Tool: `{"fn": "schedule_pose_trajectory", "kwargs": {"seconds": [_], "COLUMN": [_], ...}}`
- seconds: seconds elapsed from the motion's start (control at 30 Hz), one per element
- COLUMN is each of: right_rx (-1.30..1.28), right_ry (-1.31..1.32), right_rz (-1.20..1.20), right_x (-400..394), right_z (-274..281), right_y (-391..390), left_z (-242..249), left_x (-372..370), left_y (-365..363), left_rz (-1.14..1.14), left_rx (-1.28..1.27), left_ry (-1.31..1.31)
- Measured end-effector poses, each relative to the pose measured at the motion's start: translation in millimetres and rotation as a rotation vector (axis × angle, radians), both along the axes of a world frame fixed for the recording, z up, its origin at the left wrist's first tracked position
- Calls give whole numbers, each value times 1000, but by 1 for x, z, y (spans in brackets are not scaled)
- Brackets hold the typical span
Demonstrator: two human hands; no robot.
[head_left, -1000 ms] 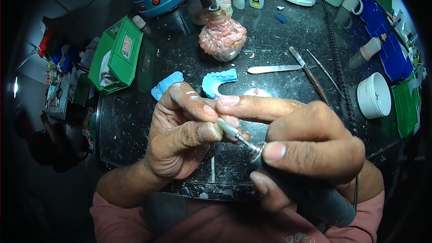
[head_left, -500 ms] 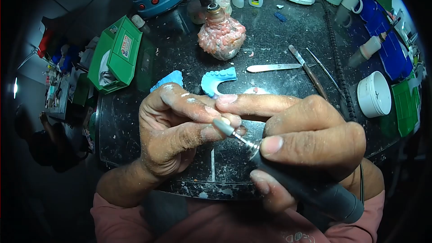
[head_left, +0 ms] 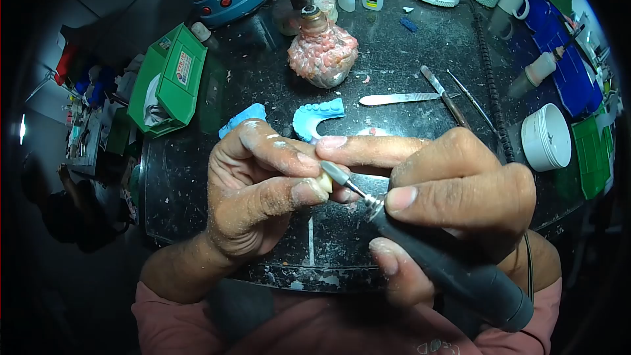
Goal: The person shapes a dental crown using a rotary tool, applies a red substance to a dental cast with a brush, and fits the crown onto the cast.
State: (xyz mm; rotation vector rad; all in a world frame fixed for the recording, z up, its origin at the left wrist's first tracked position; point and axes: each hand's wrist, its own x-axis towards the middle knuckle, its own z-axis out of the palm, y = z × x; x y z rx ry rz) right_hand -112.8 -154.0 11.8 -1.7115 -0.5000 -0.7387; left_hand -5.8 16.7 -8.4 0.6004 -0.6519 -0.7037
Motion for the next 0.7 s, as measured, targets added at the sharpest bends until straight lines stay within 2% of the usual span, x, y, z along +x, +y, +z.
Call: {"fn": "schedule_pose_trajectory", "kwargs": {"seconds": [0.03,0.1,0.17,0.2,0.3,0.37,0.43,0.5,0.53,0.63,0.7], "right_rx": [37,100,-90,-90,6,-39,-54,61,-15,86,73], "right_ry": [2,-32,100,100,-5,31,22,-156,-98,-231,-221], "right_rz": [11,12,-72,-72,24,-106,-45,1,75,-7,-12], "right_x": [0,1,-6,-5,0,-1,2,8,5,11,10], "right_z": [-1,0,8,6,1,2,3,-7,-6,-9,-8], "right_y": [1,6,1,0,1,3,1,5,-3,9,6], "left_z": [0,-1,-3,-2,-4,-3,-2,-3,-1,-2,-2], "left_x": [-1,-5,-5,-5,-6,-8,-9,-10,-8,-8,-8], "left_y": [0,0,1,2,2,2,1,1,3,2,2], "left_rz": [0,-54,-54,-78,-102,-102,-111,-95,-113,-117,-102], "left_rx": [0,-31,-30,-13,-12,-28,-11,-48,-6,10,-16], "left_ry": [0,157,163,191,249,282,323,335,323,314,321]}}
